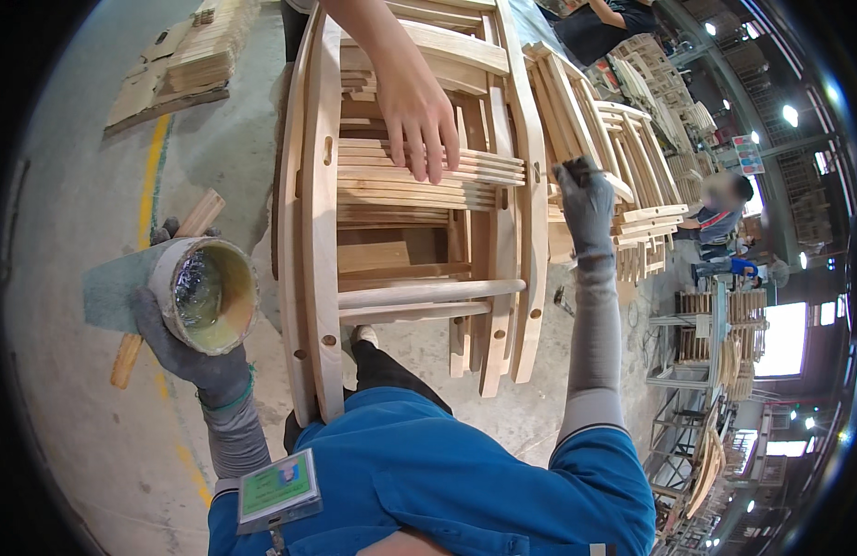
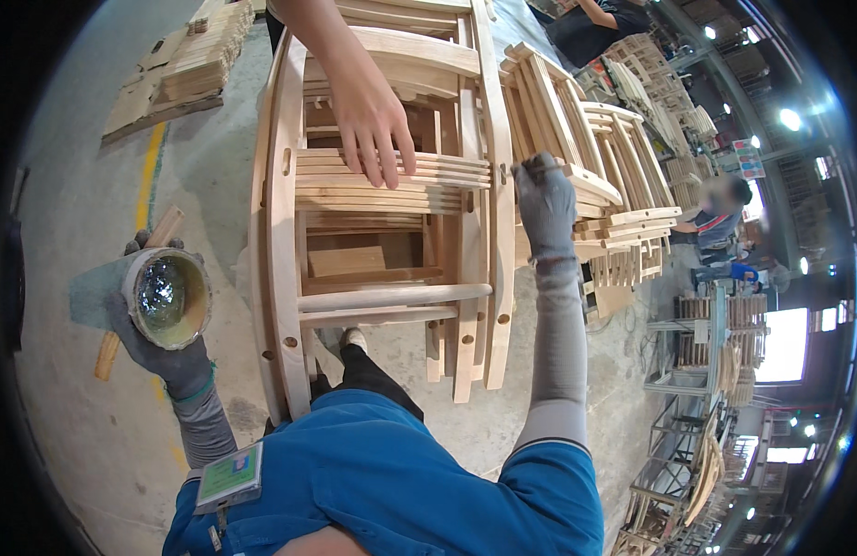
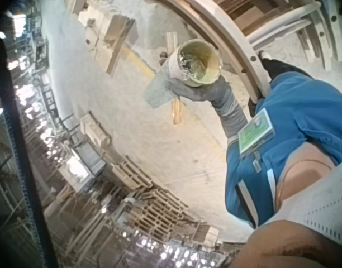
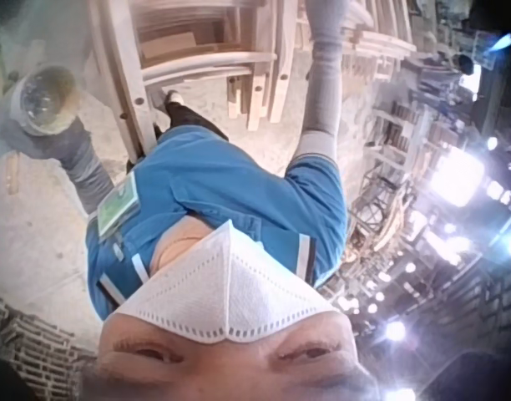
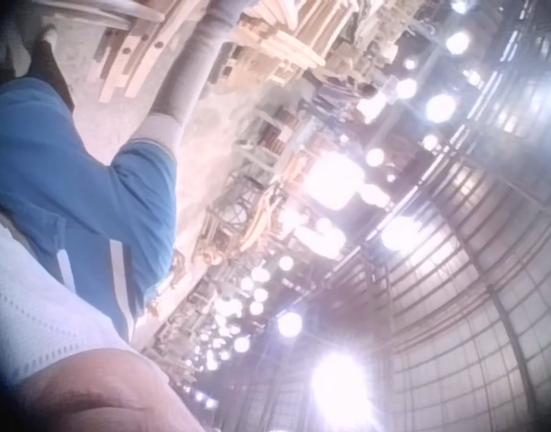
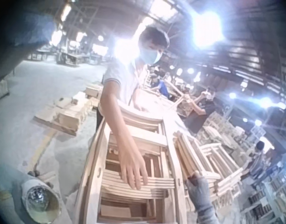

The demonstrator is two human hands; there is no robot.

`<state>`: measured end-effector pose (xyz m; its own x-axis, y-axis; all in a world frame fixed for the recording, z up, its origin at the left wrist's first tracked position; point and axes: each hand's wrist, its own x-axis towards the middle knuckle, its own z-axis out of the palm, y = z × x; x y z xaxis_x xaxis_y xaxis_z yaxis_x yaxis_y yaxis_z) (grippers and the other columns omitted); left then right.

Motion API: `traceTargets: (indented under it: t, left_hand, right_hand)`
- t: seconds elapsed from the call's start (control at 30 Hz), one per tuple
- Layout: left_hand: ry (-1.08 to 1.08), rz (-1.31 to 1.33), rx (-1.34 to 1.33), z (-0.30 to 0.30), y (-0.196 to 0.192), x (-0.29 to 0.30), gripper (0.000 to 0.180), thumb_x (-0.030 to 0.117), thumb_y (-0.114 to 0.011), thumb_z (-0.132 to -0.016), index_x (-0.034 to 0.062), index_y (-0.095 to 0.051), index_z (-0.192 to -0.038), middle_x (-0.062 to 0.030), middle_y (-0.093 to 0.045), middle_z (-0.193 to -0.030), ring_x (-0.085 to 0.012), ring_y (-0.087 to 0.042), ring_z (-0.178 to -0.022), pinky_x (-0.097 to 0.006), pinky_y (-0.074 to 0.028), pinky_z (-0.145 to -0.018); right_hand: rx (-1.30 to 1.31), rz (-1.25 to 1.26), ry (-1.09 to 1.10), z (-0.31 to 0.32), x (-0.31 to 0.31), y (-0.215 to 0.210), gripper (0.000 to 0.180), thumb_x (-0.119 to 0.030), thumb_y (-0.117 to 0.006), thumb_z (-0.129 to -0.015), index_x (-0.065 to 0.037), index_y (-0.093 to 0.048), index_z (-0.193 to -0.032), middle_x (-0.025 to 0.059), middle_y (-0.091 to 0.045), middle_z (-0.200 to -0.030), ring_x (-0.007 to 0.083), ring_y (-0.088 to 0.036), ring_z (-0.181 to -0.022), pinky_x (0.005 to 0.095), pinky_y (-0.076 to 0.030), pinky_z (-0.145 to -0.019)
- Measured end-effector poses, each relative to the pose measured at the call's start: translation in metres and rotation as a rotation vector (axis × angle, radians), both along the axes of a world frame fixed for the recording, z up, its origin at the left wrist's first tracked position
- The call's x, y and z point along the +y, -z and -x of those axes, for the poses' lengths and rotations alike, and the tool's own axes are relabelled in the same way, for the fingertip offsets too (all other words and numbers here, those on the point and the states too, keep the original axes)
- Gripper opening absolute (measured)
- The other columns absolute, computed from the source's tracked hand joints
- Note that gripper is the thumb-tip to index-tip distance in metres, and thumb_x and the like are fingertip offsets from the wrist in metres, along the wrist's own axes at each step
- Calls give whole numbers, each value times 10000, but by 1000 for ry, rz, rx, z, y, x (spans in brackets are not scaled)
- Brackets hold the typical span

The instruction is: The person applies a yellowish finish to wooden chair frames using a brush. They dip the brush into a container, apply the finish to the chair, and later mix additional finish in the container using a power drill.

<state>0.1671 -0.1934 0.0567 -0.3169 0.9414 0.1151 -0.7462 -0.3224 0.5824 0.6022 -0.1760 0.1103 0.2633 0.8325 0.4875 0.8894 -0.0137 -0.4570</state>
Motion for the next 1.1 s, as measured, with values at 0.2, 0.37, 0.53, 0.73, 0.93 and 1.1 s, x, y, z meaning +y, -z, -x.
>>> traceTargets:
  t: [0.2,0.37,0.53,0.73,0.93,1.1]
  left_hand:
    - [170,-125,-141,-16,0,-2,524,312,-334,-952,-63,-287,-1316,-245,-392,-1318,-330,-410,-1232,-511,-359,-1035]
    - [-54,-108,378,-28,31,-5,511,318,-360,-943,-34,-313,-1310,-237,-411,-1307,-320,-415,-1230,-500,-370,-1027]
    - [90,3,79,-36,24,-7,499,334,-394,-932,-20,-369,-1283,-214,-462,-1256,-299,-452,-1191,-452,-401,-1005]
    - [105,-10,-61,-30,14,-11,483,315,-409,-928,-15,-368,-1279,-214,-475,-1228,-293,-479,-1152,-449,-417,-984]
    - [-90,-83,183,-9,24,-11,454,280,-379,-938,-19,-349,-1278,-253,-452,-1237,-343,-461,-1162,-450,-401,-1009]
    - [-244,-90,452,-1,41,-6,443,264,-374,-939,-19,-348,-1278,-260,-437,-1256,-356,-439,-1187,-455,-393,-1018]
  right_hand:
    - [355,-245,-125,2,-34,7,80,-28,-623,-835,-3,-625,-911,48,-662,-813,68,-583,-763,217,-472,-703]
    - [441,-319,81,27,-54,-3,91,7,-599,-849,39,-613,-933,105,-660,-884,126,-620,-797,245,-515,-748]
    - [679,-546,-328,157,-65,-16,96,18,-612,-833,29,-607,-928,156,-645,-913,173,-643,-771,263,-551,-692]
    - [313,-329,-413,209,-2,34,123,-52,-698,-785,-15,-592,-835,108,-650,-888,179,-635,-715,270,-499,-630]
    - [61,-435,-457,224,37,68,170,-73,-703,-781,-30,-539,-774,114,-634,-840,246,-615,-649,301,-487,-564]
    - [-17,-251,-444,231,42,86,107,-66,-638,-831,-25,-540,-827,146,-632,-911,290,-618,-757,334,-496,-657]
